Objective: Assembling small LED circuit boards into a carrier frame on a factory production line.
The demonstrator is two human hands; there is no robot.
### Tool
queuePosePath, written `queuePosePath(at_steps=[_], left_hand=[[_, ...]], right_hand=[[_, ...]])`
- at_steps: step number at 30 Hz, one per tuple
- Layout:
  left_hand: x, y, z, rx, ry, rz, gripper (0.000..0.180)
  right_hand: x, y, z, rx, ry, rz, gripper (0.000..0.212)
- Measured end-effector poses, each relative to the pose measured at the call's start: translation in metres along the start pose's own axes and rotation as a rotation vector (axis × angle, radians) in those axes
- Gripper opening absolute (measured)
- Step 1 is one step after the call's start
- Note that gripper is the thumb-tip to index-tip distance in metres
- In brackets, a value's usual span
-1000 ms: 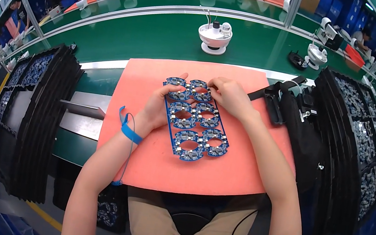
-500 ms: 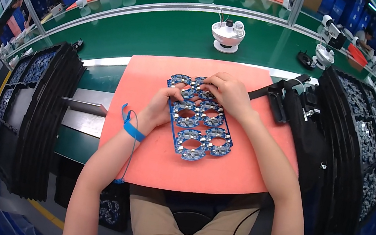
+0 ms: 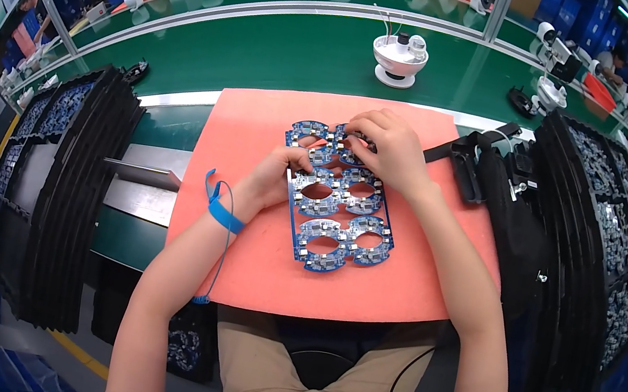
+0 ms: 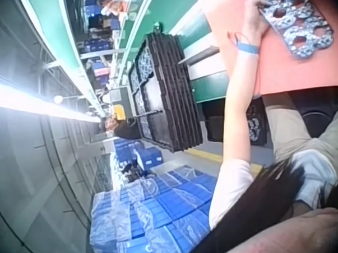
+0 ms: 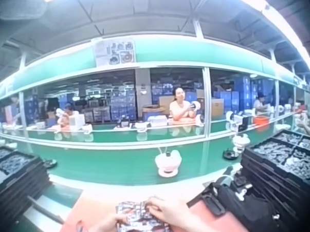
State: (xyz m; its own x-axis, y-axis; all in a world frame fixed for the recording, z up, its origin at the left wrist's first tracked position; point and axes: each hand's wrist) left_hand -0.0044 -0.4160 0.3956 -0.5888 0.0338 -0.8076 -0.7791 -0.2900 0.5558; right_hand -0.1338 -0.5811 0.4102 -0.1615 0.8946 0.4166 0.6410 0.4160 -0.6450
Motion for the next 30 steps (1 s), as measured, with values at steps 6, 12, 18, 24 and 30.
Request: queuePosePath(at_steps=[6,12,18,24,30], left_hand=[[-0.001,0.001,0.0,0.074,0.008,-0.072,0.056],[-0.001,-0.002,0.0,0.012,-0.004,-0.093,0.061],[0.0,-0.007,-0.003,0.034,0.023,-0.092,0.067],[-0.001,-0.009,-0.003,0.067,0.014,-0.098,0.059],[0.001,-0.009,-0.003,-0.004,-0.019,-0.046,0.058]], right_hand=[[-0.004,0.007,0.003,0.007,-0.239,0.029,0.013],[0.012,-0.008,-0.002,0.167,0.184,-0.158,0.013],[-0.007,-0.015,0.002,0.256,-0.09,-0.183,0.014],[0.007,-0.016,0.0,0.29,0.142,-0.194,0.013],[-0.003,-0.018,0.003,0.183,0.048,-0.222,0.012]])
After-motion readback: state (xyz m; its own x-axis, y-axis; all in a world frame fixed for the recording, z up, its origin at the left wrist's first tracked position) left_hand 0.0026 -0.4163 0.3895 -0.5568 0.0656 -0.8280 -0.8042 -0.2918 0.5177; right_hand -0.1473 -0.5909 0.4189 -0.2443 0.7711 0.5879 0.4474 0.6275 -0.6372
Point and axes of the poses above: each hand's wrist, its own z-axis away from the middle knuckle, its own y-axis out of the palm, x = y × z, and after that the axes turned 11 degrees about -z, right-handed
